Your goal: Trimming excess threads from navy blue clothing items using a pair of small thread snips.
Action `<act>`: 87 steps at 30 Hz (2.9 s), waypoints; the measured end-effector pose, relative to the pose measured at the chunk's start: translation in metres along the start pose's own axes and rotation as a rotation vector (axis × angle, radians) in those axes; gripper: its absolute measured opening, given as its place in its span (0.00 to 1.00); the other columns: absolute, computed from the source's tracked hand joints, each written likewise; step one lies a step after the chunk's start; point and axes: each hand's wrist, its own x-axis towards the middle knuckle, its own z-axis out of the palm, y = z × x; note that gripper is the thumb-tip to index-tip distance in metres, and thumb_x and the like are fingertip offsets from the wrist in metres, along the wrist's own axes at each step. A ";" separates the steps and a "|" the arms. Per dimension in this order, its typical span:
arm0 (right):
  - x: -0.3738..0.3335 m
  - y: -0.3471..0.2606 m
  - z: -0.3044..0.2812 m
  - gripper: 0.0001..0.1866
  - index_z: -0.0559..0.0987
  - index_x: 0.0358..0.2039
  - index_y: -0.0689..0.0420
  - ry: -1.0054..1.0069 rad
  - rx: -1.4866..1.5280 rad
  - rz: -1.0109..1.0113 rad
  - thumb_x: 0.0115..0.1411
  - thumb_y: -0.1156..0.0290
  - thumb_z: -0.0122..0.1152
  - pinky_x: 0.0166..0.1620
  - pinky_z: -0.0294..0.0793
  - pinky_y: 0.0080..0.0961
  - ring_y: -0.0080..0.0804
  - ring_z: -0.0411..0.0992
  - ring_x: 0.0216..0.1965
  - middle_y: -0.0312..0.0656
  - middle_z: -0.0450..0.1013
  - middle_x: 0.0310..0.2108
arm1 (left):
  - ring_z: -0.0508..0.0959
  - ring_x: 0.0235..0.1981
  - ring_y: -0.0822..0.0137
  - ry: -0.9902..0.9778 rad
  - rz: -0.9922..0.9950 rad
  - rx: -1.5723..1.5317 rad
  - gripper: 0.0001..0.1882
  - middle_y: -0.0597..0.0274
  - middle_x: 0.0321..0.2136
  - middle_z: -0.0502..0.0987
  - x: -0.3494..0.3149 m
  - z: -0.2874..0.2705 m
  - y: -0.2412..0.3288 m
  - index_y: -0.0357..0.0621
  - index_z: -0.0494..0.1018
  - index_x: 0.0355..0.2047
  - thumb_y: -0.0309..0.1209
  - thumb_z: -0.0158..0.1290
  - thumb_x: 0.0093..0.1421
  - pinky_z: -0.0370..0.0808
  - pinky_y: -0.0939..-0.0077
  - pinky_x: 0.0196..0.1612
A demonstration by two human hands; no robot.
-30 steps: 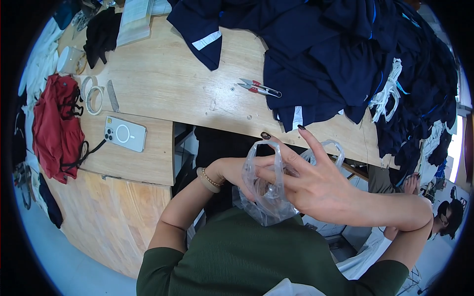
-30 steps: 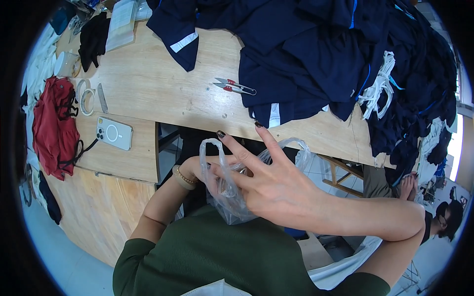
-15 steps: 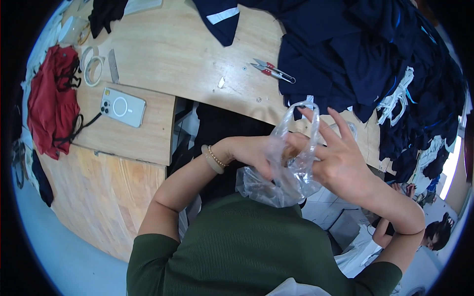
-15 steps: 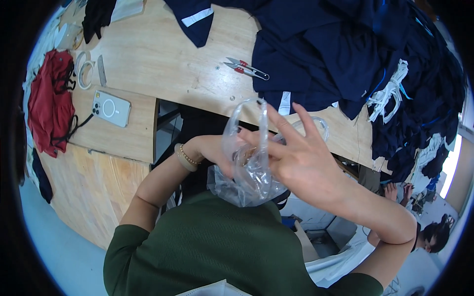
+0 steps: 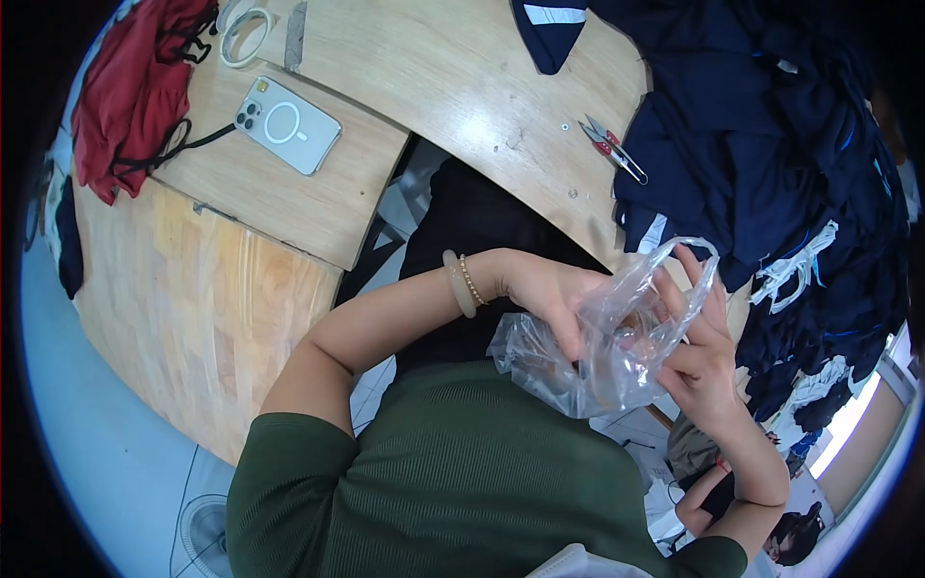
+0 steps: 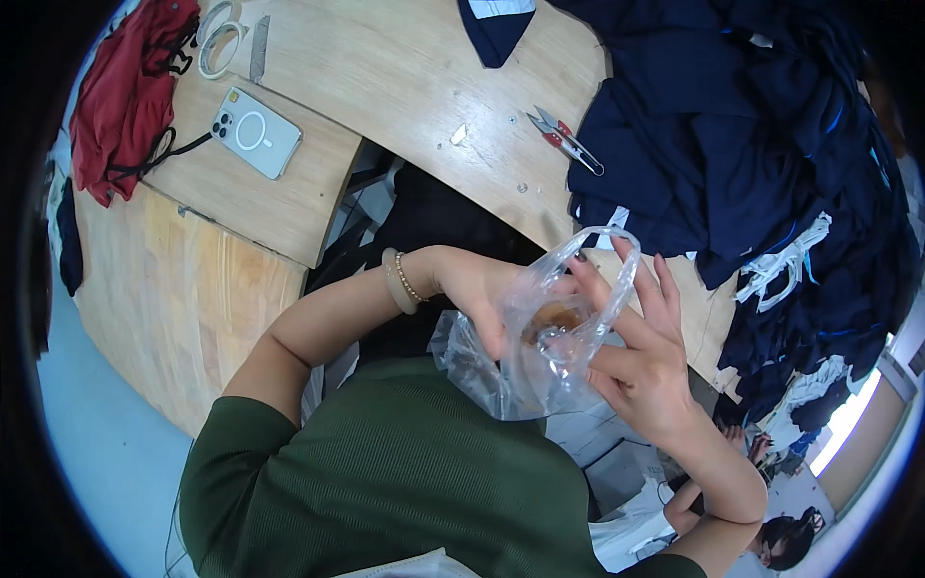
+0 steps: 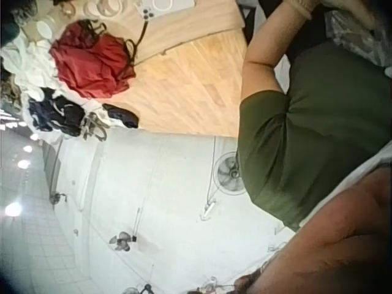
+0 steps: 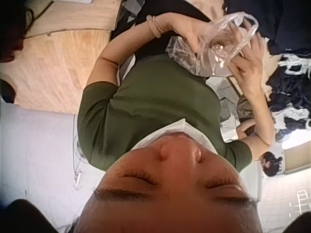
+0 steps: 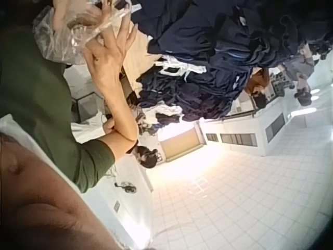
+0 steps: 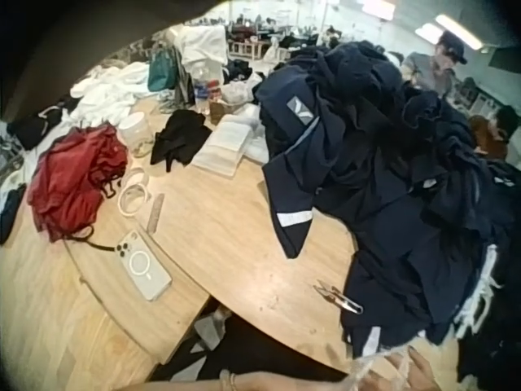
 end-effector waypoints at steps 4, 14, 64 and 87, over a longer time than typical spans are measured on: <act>0.000 -0.015 -0.006 0.14 0.84 0.28 0.46 -0.024 -0.030 -0.033 0.35 0.66 0.68 0.61 0.42 0.58 0.59 0.52 0.63 0.42 0.67 0.56 | 0.70 0.50 0.66 -0.025 0.020 0.012 0.42 0.56 0.48 0.71 -0.005 0.005 0.003 0.36 0.60 0.56 0.26 0.67 0.40 0.68 0.72 0.54; -0.006 -0.018 -0.003 0.14 0.84 0.31 0.49 0.029 0.170 0.012 0.38 0.68 0.68 0.60 0.50 0.55 0.58 0.56 0.61 0.42 0.71 0.52 | 0.68 0.53 0.66 -0.126 -0.039 0.155 0.47 0.56 0.49 0.69 -0.003 0.005 0.013 0.38 0.56 0.58 0.28 0.68 0.38 0.64 0.71 0.56; -0.024 -0.053 -0.136 0.08 0.78 0.27 0.67 -0.154 0.253 -0.515 0.51 0.75 0.54 0.46 0.72 0.54 0.57 0.75 0.37 0.55 0.75 0.33 | 0.64 0.53 0.67 -0.457 0.138 0.136 0.51 0.56 0.50 0.65 0.083 0.090 0.058 0.37 0.52 0.58 0.35 0.70 0.37 0.62 0.71 0.55; -0.048 -0.006 -0.106 0.15 0.78 0.22 0.51 0.125 0.363 -0.529 0.52 0.53 0.66 0.53 0.59 0.52 0.41 0.78 0.34 0.38 0.79 0.25 | 0.64 0.56 0.61 -0.010 0.361 0.776 0.53 0.53 0.54 0.61 0.039 0.081 0.093 0.40 0.48 0.61 0.35 0.69 0.39 0.62 0.69 0.58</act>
